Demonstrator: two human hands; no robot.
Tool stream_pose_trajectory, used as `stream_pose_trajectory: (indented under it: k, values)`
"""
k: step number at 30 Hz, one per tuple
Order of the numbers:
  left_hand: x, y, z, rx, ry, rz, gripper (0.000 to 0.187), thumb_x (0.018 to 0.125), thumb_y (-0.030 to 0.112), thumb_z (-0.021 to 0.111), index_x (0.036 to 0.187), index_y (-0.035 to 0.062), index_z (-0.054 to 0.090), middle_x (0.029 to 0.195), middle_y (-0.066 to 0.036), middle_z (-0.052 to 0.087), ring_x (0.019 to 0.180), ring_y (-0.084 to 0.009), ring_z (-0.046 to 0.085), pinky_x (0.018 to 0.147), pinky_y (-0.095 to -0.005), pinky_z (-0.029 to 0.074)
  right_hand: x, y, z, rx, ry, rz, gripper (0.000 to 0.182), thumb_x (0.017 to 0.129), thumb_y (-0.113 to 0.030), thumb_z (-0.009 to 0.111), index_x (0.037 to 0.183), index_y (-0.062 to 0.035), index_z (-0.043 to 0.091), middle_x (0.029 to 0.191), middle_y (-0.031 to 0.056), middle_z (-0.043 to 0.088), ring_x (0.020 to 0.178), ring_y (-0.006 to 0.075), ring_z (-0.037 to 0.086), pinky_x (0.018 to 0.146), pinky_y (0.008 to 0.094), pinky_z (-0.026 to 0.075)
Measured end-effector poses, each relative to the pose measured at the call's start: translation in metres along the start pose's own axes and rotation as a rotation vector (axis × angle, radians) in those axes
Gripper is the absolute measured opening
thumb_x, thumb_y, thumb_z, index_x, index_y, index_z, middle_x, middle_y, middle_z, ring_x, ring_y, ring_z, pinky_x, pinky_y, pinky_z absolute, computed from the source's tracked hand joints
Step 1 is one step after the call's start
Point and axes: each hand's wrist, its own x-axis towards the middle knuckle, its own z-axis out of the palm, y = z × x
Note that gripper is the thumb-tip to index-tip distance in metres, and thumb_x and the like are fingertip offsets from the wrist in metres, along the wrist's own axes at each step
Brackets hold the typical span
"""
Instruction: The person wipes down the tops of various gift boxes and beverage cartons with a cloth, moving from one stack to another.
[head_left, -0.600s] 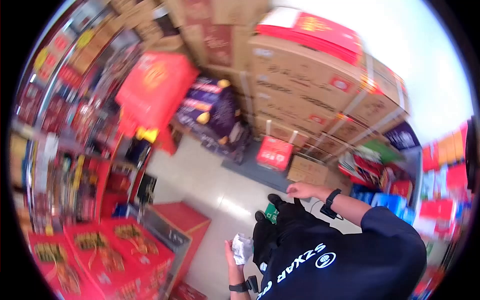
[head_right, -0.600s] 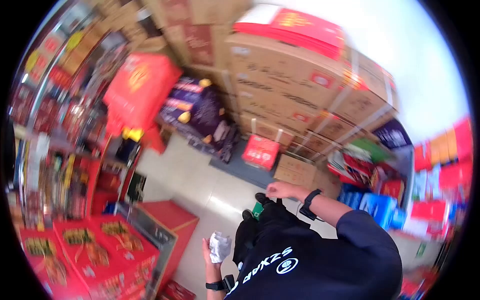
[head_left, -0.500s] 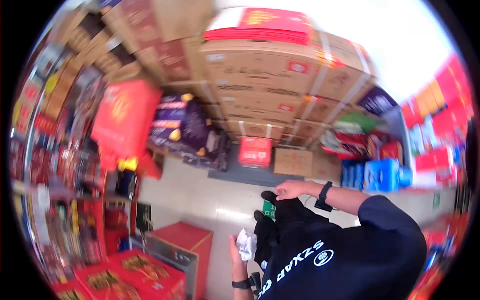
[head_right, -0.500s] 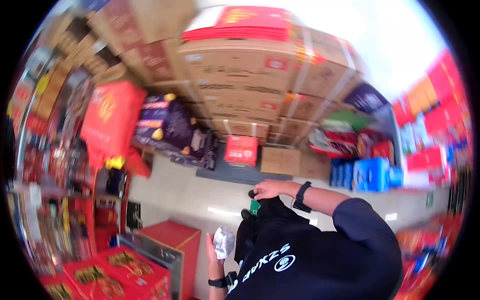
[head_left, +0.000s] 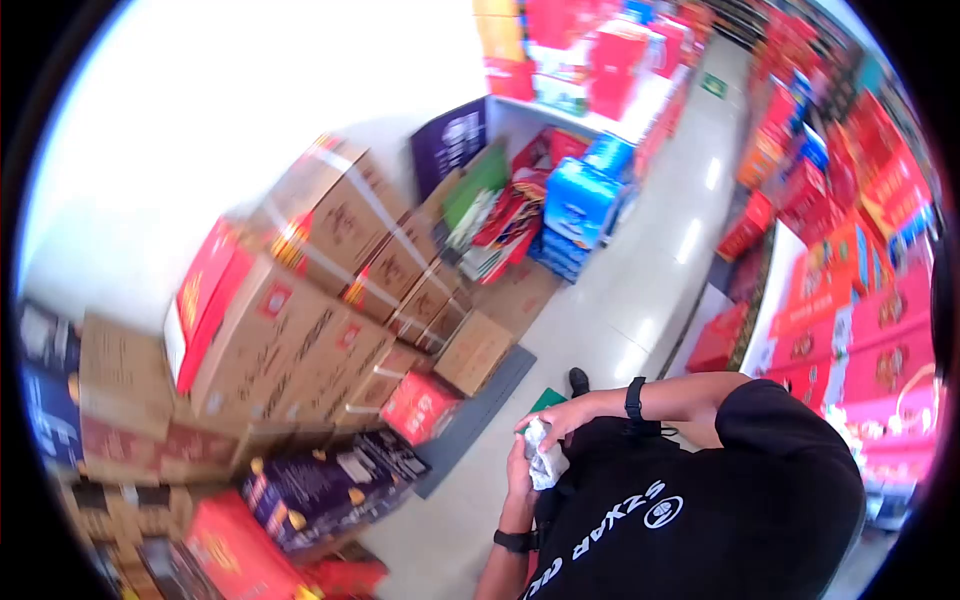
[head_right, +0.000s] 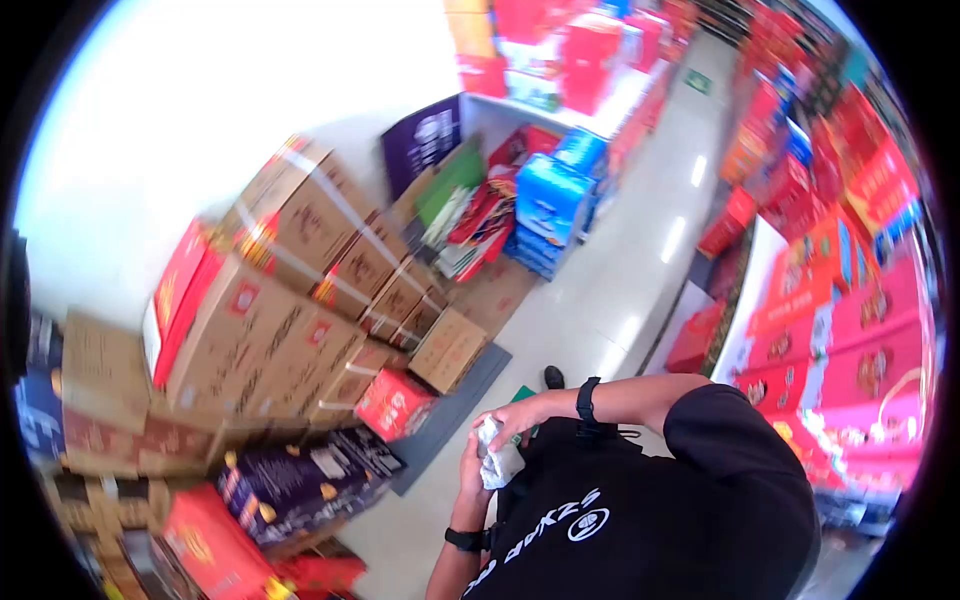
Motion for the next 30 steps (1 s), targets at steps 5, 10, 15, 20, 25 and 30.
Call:
stream_pose_trajectory:
  k: [5, 10, 15, 20, 25, 30]
  values:
    - [0.028, 0.003, 0.09, 0.189, -0.228, 0.064, 0.059, 0.112, 0.043, 0.035, 0.145, -0.0039, 0.049, 0.142, -0.016, 0.06, 0.129, -0.0285, 0.06, 0.111, -0.0427, 0.047, -0.047, 0.088, -0.036, 0.546, 0.158, -0.248, 0.077, 0.089, -0.009, 0.077, 0.155, -0.0158, 0.039, 0.144, 0.0076, 0.055, 0.13, 0.0265, 0.057, 0.094, 0.0458, 0.057]
    - [0.067, 0.017, 0.119, 0.742, -0.087, 0.398, 0.025, 0.106, 0.014, 0.057, 0.125, 0.0012, 0.068, 0.132, -0.011, 0.067, 0.122, -0.0198, 0.062, 0.1, -0.0343, 0.052, -0.11, 0.121, -0.082, 0.654, 0.36, -0.341, 0.061, 0.086, 0.005, 0.072, 0.142, -0.0069, 0.053, 0.133, 0.0092, 0.062, 0.125, 0.0238, 0.06, 0.107, 0.0392, 0.051]
    - [0.118, 0.042, 0.098, 0.911, -0.014, 0.208, 0.026, 0.107, 0.021, 0.056, 0.116, -0.0009, 0.069, 0.107, -0.011, 0.074, 0.098, -0.0208, 0.072, 0.09, -0.0357, 0.057, -0.166, 0.19, -0.152, 0.775, 0.595, -0.451, 0.053, 0.083, 0.0, 0.071, 0.134, -0.0111, 0.06, 0.12, 0.0082, 0.063, 0.111, 0.0229, 0.062, 0.089, 0.0403, 0.056]
    - [0.162, 0.06, 0.055, 1.527, 0.008, 0.093, 0.033, 0.104, 0.026, 0.057, 0.116, -0.0028, 0.068, 0.096, -0.012, 0.074, 0.086, -0.0212, 0.074, 0.075, -0.0352, 0.059, -0.217, 0.264, -0.218, 0.753, 0.934, -0.366, 0.049, 0.081, 0.0, 0.071, 0.128, -0.0111, 0.063, 0.115, 0.0076, 0.064, 0.106, 0.0219, 0.063, 0.085, 0.0387, 0.057]
    - [0.203, 0.057, 0.013, 1.393, 0.221, -0.306, 0.032, 0.101, 0.024, 0.052, 0.12, 0.0026, 0.067, 0.093, -0.009, 0.076, 0.075, -0.0205, 0.074, 0.059, -0.0346, 0.053, -0.259, 0.325, -0.252, 0.574, 1.237, -0.217, 0.045, 0.077, -0.004, 0.074, 0.121, -0.0106, 0.066, 0.097, 0.0049, 0.067, 0.084, 0.0181, 0.066, 0.068, 0.036, 0.055]
    - [0.261, 0.065, 0.031, 1.373, 0.294, -0.542, 0.037, 0.101, 0.04, 0.052, 0.11, 0.0082, 0.068, 0.095, -0.009, 0.078, 0.076, -0.0198, 0.074, 0.063, -0.0344, 0.051, -0.265, 0.424, -0.28, 0.421, 1.382, -0.045, 0.044, 0.072, -0.006, 0.074, 0.115, -0.0093, 0.067, 0.097, 0.0103, 0.071, 0.087, 0.0244, 0.07, 0.076, 0.0387, 0.057]
